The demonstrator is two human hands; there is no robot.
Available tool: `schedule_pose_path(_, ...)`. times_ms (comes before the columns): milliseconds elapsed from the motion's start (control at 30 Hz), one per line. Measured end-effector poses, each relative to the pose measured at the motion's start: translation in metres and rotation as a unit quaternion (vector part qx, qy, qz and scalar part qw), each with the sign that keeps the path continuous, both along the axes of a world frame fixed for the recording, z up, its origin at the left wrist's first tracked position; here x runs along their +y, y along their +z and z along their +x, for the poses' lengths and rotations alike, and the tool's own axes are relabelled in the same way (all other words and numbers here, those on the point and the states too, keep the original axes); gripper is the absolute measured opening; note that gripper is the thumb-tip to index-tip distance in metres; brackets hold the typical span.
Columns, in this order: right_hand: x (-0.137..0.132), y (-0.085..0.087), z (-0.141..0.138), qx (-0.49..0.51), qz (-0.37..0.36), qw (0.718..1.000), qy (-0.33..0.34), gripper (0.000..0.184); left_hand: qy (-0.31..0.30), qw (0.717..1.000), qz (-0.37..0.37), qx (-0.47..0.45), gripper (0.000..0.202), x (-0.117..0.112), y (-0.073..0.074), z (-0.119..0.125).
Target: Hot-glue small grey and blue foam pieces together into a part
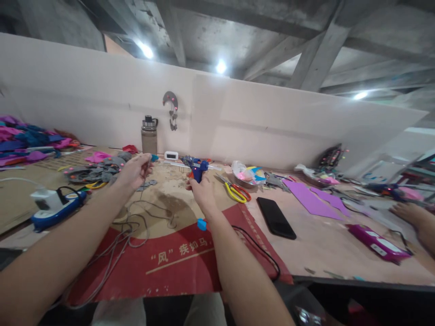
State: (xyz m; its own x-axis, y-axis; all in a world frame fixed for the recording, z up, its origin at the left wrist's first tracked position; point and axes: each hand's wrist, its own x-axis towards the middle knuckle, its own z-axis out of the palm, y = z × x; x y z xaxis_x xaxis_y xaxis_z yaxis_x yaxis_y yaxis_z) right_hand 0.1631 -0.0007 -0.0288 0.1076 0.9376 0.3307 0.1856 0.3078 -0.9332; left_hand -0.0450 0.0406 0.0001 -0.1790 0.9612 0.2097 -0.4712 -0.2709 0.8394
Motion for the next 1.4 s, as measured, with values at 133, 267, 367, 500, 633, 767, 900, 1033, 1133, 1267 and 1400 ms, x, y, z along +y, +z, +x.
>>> schedule_pose_path(133,-0.018,0.008,-0.008,-0.031,0.083,0.995,0.046,0.020,0.006,0.999,0.024,0.028,0.015,-0.003,-0.003,0.006)
schedule_pose_path(267,-0.019,0.002,-0.012,-0.060,0.124,0.989,0.060,0.023,0.008,0.999,0.032,0.037,0.020,-0.004,-0.005,0.009)
schedule_pose_path(367,-0.017,-0.003,-0.014,-0.117,0.140,0.983,0.028,0.025,0.010,0.998,0.042,0.050,0.022,-0.005,-0.007,0.011)
schedule_pose_path(500,-0.019,-0.002,-0.016,-0.170,0.164,0.972,-0.002,0.025,0.009,0.996,0.050,0.067,0.022,-0.009,-0.007,0.016)
schedule_pose_path(633,-0.023,0.002,-0.017,-0.196,0.187,0.962,-0.019,0.025,-0.005,0.996,0.052,0.071,0.023,-0.012,-0.006,0.021)
schedule_pose_path(767,-0.024,0.002,-0.016,-0.218,0.199,0.955,-0.028,0.026,-0.010,0.996,0.057,0.071,0.023,-0.014,-0.005,0.023)
schedule_pose_path(900,-0.022,0.002,-0.016,-0.222,0.210,0.952,-0.030,0.026,-0.014,0.996,0.057,0.072,0.024,-0.015,-0.006,0.024)
schedule_pose_path(1033,-0.023,0.003,-0.017,-0.216,0.226,0.949,-0.034,0.023,-0.019,0.995,0.058,0.075,0.024,-0.015,-0.006,0.025)
schedule_pose_path(1133,-0.025,0.004,-0.018,-0.224,0.220,0.948,-0.041,0.023,-0.021,0.995,0.062,0.078,0.024,-0.015,-0.006,0.026)
schedule_pose_path(1267,-0.026,0.004,-0.018,-0.233,0.197,0.951,-0.045,0.025,-0.016,0.995,0.060,0.080,0.024,-0.015,-0.006,0.025)
schedule_pose_path(1400,-0.026,0.002,-0.019,-0.232,0.196,0.952,-0.039,0.026,-0.014,0.995,0.061,0.079,0.023,-0.017,-0.005,0.026)
